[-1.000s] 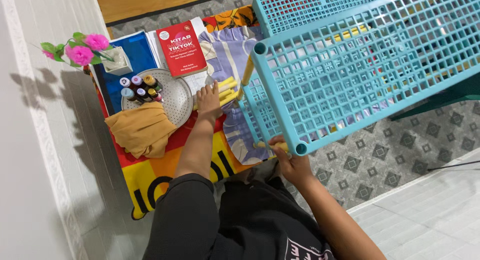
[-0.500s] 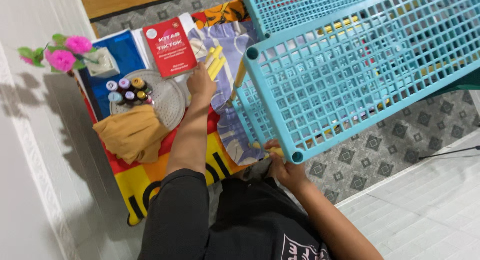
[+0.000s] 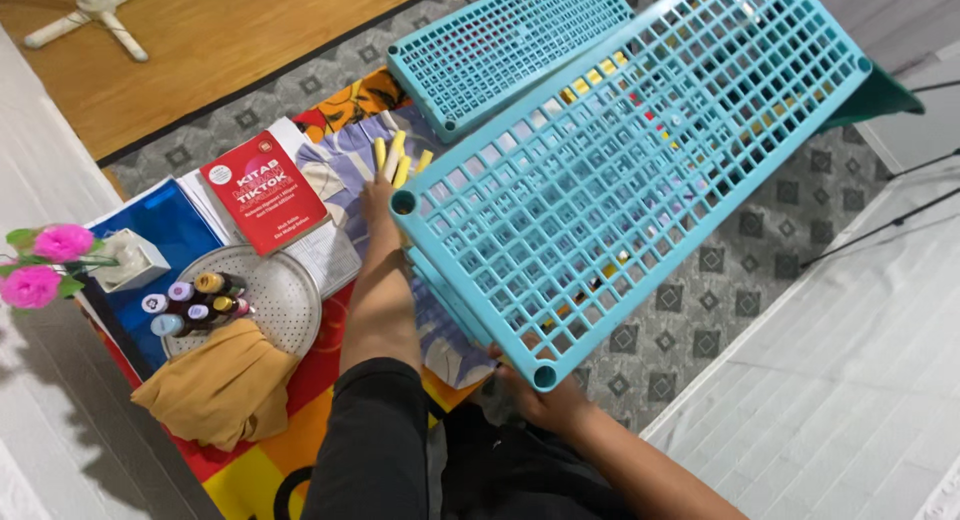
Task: The person assembles a small plastic shelving unit by inserting yellow plastic poles into the holes of light blue plastic trays. They connect the trays and poles to form a two-tiered structure.
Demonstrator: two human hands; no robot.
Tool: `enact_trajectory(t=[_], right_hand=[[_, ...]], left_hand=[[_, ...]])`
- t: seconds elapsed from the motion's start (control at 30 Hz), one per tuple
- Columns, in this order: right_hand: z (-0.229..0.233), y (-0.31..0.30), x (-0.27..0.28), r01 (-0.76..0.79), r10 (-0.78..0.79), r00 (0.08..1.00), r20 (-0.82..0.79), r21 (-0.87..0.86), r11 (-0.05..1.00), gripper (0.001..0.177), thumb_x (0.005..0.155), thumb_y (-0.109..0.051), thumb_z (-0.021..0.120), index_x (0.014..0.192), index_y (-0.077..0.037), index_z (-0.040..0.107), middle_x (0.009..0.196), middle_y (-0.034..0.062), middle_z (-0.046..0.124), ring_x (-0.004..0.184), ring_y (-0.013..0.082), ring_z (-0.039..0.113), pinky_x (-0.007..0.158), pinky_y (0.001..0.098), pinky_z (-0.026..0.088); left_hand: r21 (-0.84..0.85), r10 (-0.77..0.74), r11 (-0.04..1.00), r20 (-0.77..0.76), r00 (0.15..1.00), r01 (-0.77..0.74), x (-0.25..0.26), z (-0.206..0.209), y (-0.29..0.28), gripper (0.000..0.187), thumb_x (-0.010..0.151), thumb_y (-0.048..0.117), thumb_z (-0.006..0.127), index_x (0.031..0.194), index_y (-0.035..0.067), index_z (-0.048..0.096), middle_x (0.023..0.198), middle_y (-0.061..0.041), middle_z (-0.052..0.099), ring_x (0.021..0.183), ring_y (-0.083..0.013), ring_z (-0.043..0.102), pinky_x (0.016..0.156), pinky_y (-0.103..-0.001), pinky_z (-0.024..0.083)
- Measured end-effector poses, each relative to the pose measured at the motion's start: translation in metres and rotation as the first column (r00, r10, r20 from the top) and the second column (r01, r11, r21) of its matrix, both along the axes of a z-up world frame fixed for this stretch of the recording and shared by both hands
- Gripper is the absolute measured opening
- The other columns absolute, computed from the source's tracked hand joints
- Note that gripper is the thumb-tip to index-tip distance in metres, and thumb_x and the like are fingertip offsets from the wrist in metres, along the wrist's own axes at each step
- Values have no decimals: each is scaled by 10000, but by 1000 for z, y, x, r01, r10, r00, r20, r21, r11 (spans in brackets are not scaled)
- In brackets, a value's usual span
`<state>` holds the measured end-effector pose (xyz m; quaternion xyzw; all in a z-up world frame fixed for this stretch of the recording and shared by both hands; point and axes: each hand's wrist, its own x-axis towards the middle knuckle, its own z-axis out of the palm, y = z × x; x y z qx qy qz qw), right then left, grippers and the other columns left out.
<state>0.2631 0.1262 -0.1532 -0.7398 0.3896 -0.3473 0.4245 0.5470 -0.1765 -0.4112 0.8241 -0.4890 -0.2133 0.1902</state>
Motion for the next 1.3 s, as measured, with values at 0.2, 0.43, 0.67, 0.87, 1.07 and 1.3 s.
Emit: enact_trajectory(t=[0.2, 0.43, 0.67, 0.87, 1.07, 1.3], right_hand=[[-2, -7, 1, -55, 59, 996, 61, -52, 997, 159, 1024, -59, 579, 1168, -2, 617, 1120, 136, 664, 1045, 292, 687, 895, 388, 562], [-3, -11, 2, -44, 41, 993, 115, 24, 999, 134, 989, -55, 648, 1116, -12, 653, 1064, 107, 689, 993, 241, 701, 857, 369, 571], [-3, -23, -5, -139, 126, 984, 127, 95, 986, 159, 985, -146, 701, 1097, -35, 680, 1020, 71, 711, 984, 194, 704, 870, 365, 574], [40, -77, -1, -543, 557, 830, 11, 242, 804, 282, 849, -187, 826, 1069, -62, 703, 1068, 53, 722, 1011, 192, 694, 890, 371, 575], [37, -90, 23, -657, 668, 739, 88, 316, 684, 191, 875, -153, 677, 1051, -87, 709, 971, 17, 744, 917, 149, 708, 830, 316, 554], [-9, -78, 19, -574, 562, 815, 144, 68, 816, 110, 823, -39, 607, 757, -65, 691, 780, 46, 703, 774, 183, 684, 726, 346, 538]], left_hand=[[-461, -126, 887, -185, 975, 27, 8, 4, 79, 600, 928, 265, 706, 1468, 67, 536, 1372, -266, 546, 1233, -453, 574, 1019, -506, 485], [-477, 46, 813, -520, 853, -334, 2, 43, 197, 562, 932, 223, 738, 1369, -70, 543, 1290, -214, 627, 1172, -320, 641, 996, -393, 510], [-438, -57, 734, -801, 596, -519, -40, 159, 309, 374, 1043, 292, 669, 1223, -35, 656, 1033, -68, 695, 890, -125, 634, 820, -274, 543], [-355, -222, 860, -907, 357, -366, -78, 298, 310, 427, 1016, 316, 648, 1317, 14, 643, 1052, -45, 678, 922, -112, 644, 812, -282, 526], [-351, -376, 848, -926, 14, -398, -113, 355, 247, 492, 935, 110, 725, 1371, -12, 532, 1227, -115, 669, 1067, -222, 682, 975, -405, 563], [-68, -228, 913, -903, -365, -402, -109, 334, 224, 385, 849, 113, 757, 1193, -12, 638, 1072, -166, 740, 942, -298, 750, 886, -479, 625]])
